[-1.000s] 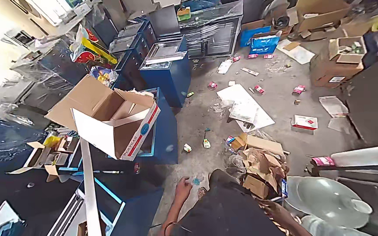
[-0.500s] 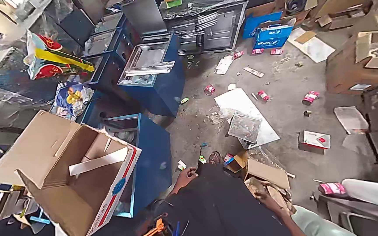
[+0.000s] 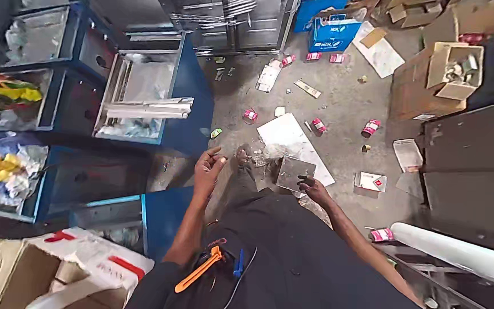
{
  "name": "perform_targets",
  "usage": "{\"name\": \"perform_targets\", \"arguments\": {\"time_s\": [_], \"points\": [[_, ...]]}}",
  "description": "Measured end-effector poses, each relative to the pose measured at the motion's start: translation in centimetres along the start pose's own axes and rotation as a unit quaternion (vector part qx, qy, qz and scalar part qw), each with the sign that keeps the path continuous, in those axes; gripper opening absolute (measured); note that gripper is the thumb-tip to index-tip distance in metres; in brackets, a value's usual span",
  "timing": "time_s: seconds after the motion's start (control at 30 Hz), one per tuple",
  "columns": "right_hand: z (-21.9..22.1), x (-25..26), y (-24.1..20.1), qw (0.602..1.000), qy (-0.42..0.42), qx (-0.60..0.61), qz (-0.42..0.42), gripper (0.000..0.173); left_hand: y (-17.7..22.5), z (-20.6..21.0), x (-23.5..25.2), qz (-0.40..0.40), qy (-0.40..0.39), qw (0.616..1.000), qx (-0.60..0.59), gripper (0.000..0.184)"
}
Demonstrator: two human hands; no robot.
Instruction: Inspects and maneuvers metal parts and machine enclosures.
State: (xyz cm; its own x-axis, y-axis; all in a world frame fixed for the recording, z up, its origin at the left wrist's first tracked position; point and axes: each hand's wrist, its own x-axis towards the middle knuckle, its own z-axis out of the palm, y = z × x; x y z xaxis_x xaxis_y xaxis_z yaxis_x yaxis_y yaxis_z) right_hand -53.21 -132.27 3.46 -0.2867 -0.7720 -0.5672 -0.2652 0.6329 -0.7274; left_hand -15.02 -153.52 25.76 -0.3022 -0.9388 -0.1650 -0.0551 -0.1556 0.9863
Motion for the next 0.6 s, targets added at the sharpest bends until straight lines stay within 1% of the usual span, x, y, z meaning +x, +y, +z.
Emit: {"name": "perform_targets", "arguments": {"time_s": [0.07, 0.1, 0.13, 0.17, 0.2, 0.23, 0.27, 0.3, 0.33, 0.37, 0.4, 0.43, 0.47, 0.5, 0.53, 0.6], "points": [[-0.3, 2.1, 0.1, 0.998, -0.002, -0.052, 0.038, 0.041, 1.3, -0.7, 5.9, 0.029, 0.043, 0.998, -0.029, 0.04], [-0.8, 2.7, -0.6, 0.994, -0.007, -0.086, 0.069, 0.039, 2.1, -0.9, 9.1, 0.045, 0.067, 0.996, -0.048, 0.039], [-1.4, 2.2, -1.8, 0.985, -0.032, -0.124, 0.116, 0.038, 2.8, -1.3, 11.8, 0.053, 0.089, 0.992, -0.065, 0.037], [-2.3, 1.4, -4.1, 0.968, -0.088, -0.158, 0.171, 0.039, 3.7, -1.6, 14.3, 0.058, 0.107, 0.989, -0.079, 0.036], [-3.3, 0.5, -7.2, 0.944, -0.156, -0.187, 0.223, 0.041, 4.7, -2.2, 16.6, 0.065, 0.119, 0.987, -0.086, 0.036], [-4.3, 0.6, -10.2, 0.921, -0.209, -0.197, 0.264, 0.043, 5.8, -2.8, 19.3, 0.076, 0.125, 0.985, -0.087, 0.035], [-5.2, 1.5, -11.5, 0.909, -0.232, -0.203, 0.279, 0.043, 6.8, -3.5, 21.9, 0.088, 0.129, 0.984, -0.08, 0.035], [-6.2, 2.4, -12.2, 0.911, -0.233, -0.19, 0.281, 0.042, 7.7, -4.2, 24.1, 0.091, 0.134, 0.985, -0.065, 0.036], [-7.1, 3.2, -12.1, 0.929, -0.204, -0.175, 0.253, 0.041, 8.6, -4.8, 25.9, 0.091, 0.137, 0.985, -0.052, 0.036], [-7.1, 4.0, -9.7, 0.968, -0.115, -0.15, 0.166, 0.039, 9.6, -5.5, 27.9, 0.093, 0.141, 0.985, -0.041, 0.036], [-6.6, 6.1, -5.9, 0.993, 0.01, -0.105, 0.045, 0.038, 10.6, -6.0, 30.1, 0.103, 0.148, 0.983, -0.038, 0.035], [-7.1, 8.7, -5.8, 0.996, 0.037, -0.056, 0.057, 0.039, 11.6, -6.5, 32.2, 0.115, 0.159, 0.98, -0.039, 0.035], [-8.1, 11.2, -8.2, 0.991, 0.029, -0.018, 0.128, 0.04, 12.5, -7.0, 34.2, 0.126, 0.17, 0.976, -0.041, 0.034], [-8.9, 13.8, -10.6, 0.984, 0.03, 0.005, 0.177, 0.039, 13.3, -7.8, 36.1, 0.138, 0.18, 0.973, -0.044, 0.034], [-9.6, 16.3, -12.4, 0.981, 0.025, 0.007, 0.194, 0.038, 14.1, -8.6, 38.0, 0.148, 0.192, 0.969, -0.046, 0.035], [-10.8, 21.3, -15.3, 0.985, -0.003, -0.011, 0.172, 0.036, 15.9, -9.9, 41.8, 0.15, 0.221, 0.962, -0.057, 0.037]]}}
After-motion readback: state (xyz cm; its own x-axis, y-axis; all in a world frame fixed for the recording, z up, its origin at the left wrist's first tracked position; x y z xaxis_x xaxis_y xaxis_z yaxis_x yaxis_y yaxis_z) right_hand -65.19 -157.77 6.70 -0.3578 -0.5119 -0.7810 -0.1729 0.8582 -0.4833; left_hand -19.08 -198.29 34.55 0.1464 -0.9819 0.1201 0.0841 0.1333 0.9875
